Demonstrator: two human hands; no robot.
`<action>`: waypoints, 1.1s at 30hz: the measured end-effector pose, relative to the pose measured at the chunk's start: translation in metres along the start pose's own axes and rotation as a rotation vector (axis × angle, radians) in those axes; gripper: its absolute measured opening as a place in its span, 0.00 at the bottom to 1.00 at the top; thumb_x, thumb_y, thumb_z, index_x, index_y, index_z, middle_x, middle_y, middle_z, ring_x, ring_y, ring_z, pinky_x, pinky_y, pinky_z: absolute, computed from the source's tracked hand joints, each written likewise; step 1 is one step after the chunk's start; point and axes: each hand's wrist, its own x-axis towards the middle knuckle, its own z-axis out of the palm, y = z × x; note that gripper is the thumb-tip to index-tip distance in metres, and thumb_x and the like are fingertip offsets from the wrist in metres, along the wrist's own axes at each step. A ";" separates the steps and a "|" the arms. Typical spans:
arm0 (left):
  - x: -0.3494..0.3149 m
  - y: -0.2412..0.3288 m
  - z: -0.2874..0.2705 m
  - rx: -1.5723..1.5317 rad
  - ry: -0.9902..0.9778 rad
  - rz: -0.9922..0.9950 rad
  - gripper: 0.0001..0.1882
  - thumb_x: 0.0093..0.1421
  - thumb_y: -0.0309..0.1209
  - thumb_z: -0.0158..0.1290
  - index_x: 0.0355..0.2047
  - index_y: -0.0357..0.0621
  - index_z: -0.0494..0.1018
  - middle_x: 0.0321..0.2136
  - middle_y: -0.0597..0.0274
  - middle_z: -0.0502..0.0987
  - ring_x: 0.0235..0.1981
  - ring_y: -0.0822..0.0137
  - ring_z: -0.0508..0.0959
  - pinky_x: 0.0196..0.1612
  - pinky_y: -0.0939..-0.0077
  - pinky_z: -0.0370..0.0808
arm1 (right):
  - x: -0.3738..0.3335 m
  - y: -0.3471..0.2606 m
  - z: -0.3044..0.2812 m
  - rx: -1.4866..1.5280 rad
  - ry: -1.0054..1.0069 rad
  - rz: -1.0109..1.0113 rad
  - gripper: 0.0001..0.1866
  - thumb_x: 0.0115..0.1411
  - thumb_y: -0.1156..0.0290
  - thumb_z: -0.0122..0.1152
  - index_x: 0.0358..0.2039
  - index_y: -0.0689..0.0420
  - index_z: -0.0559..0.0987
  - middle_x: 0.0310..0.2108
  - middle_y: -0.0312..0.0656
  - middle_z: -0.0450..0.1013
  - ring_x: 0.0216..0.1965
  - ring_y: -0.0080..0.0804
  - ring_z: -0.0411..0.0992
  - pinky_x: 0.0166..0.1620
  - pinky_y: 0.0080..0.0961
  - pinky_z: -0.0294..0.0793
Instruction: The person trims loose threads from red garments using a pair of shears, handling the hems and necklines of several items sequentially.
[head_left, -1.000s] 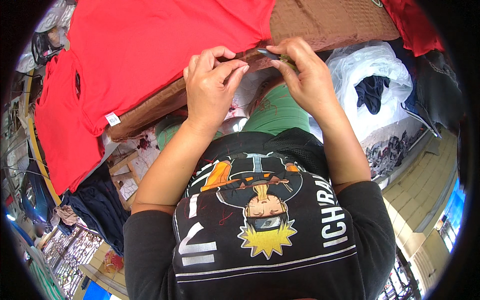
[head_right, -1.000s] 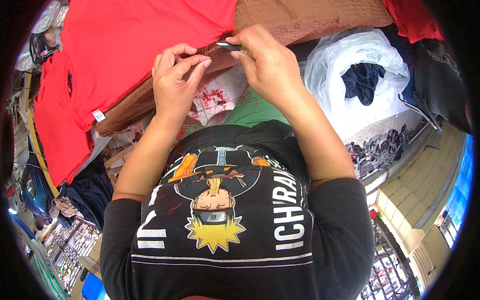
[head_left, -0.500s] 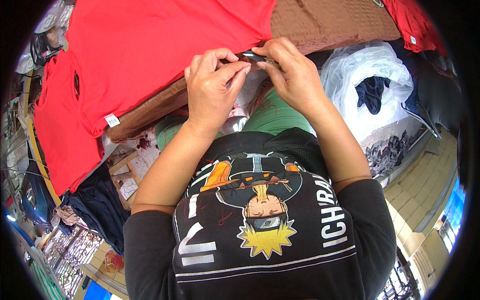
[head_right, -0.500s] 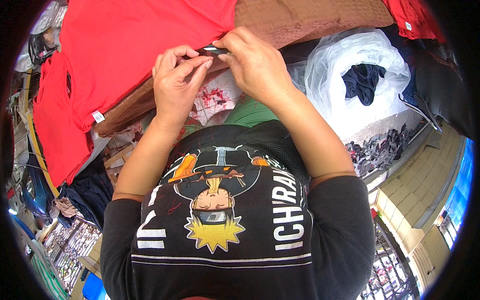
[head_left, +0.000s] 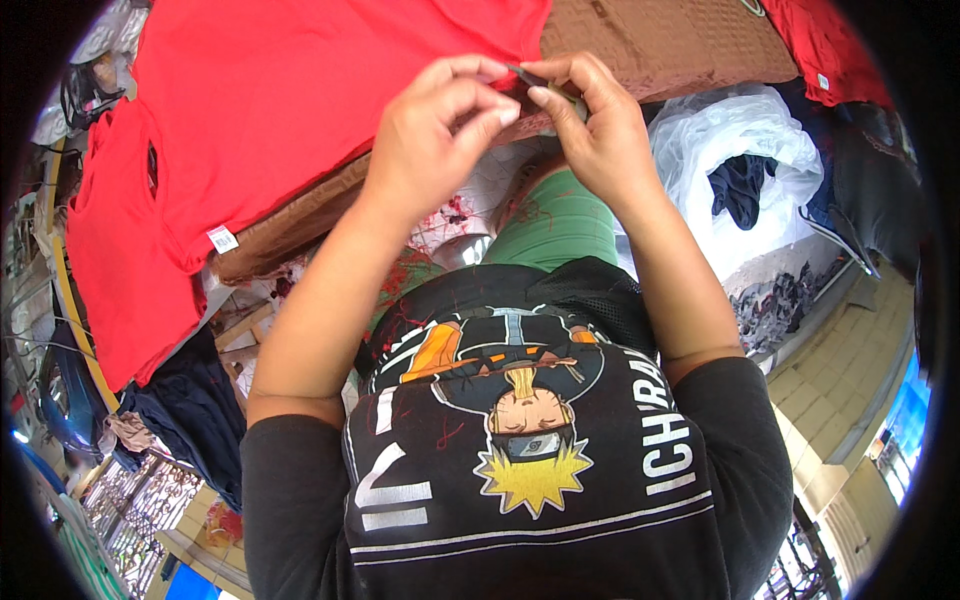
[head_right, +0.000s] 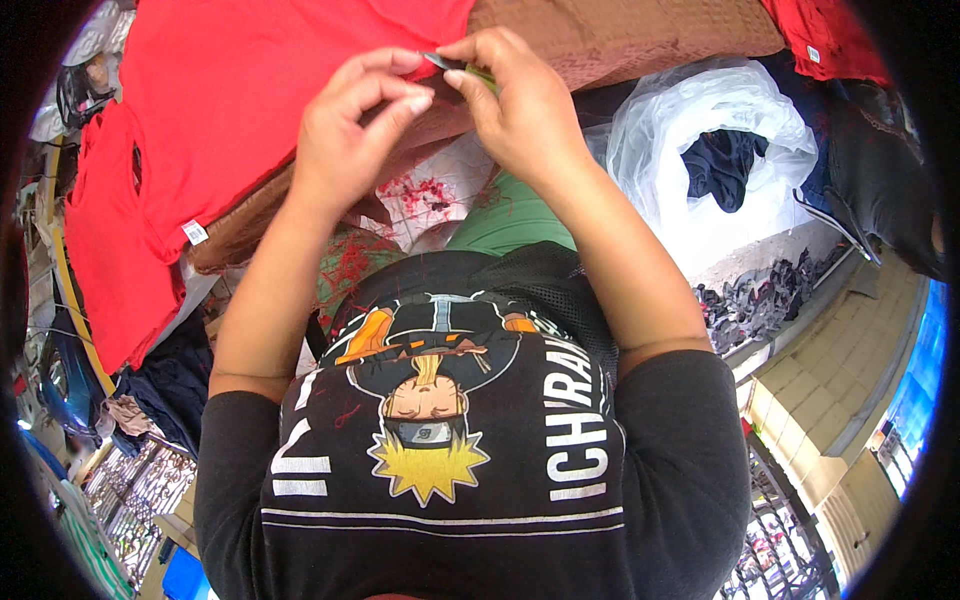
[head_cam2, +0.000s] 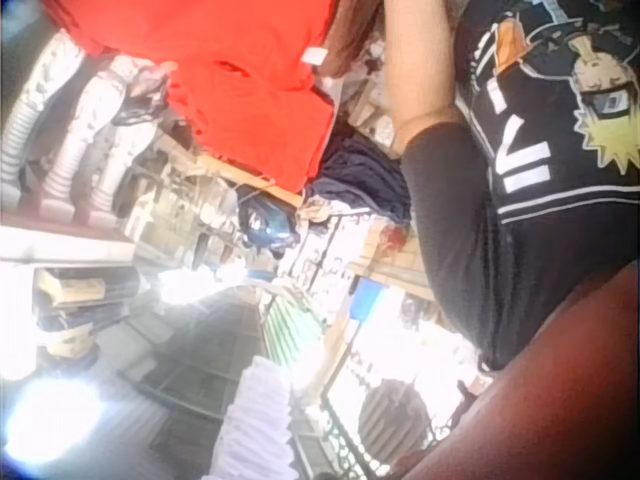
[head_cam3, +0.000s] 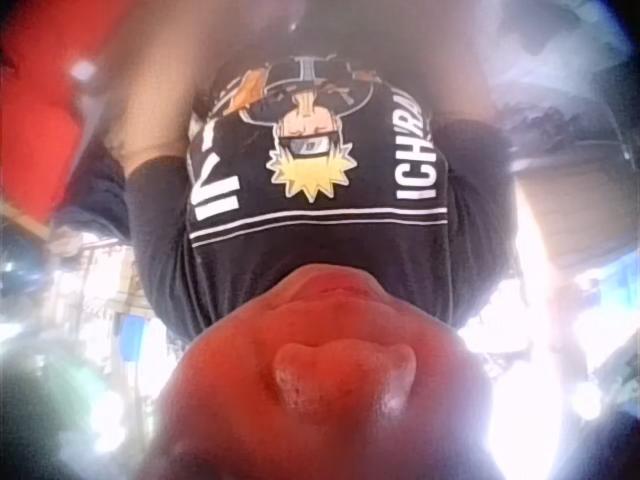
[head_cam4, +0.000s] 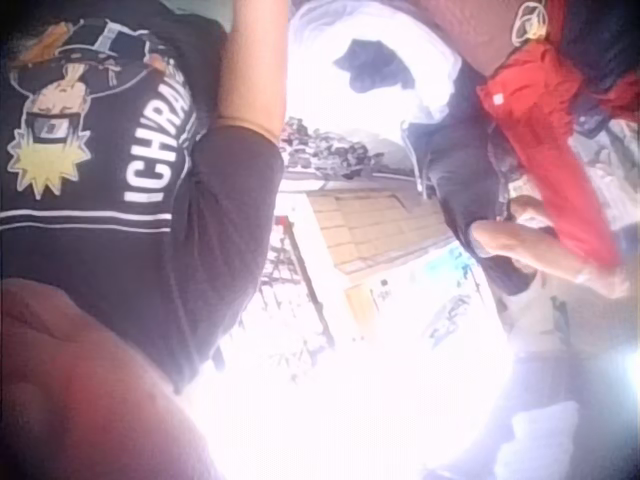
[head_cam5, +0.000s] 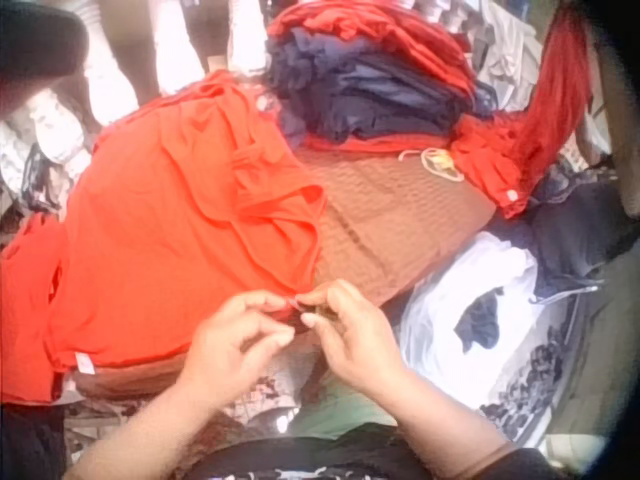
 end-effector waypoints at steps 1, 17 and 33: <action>0.007 -0.003 -0.002 -0.197 -0.023 -0.128 0.03 0.54 0.26 0.58 0.30 0.42 0.79 0.43 0.59 0.76 0.46 0.65 0.74 0.52 0.72 0.68 | 0.003 0.000 0.000 0.022 0.012 0.012 0.12 0.55 0.73 0.60 0.40 0.59 0.75 0.34 0.47 0.72 0.36 0.42 0.73 0.40 0.32 0.71; 0.031 -0.054 -0.040 -1.289 -0.330 -0.572 0.09 0.63 0.35 0.50 0.40 0.51 0.77 0.56 0.53 0.68 0.49 0.67 0.73 0.51 0.74 0.71 | 0.018 0.000 0.012 -0.137 0.001 -0.184 0.12 0.52 0.77 0.60 0.39 0.56 0.76 0.37 0.44 0.71 0.40 0.45 0.71 0.41 0.34 0.71; 0.011 0.088 -0.097 0.398 -0.517 0.107 0.09 0.58 0.24 0.51 0.38 0.39 0.77 0.41 0.52 0.79 0.51 0.59 0.75 0.58 0.65 0.63 | 0.016 -0.004 -0.049 -0.185 0.052 0.065 0.14 0.55 0.74 0.63 0.43 0.57 0.77 0.37 0.35 0.73 0.37 0.22 0.69 0.43 0.19 0.69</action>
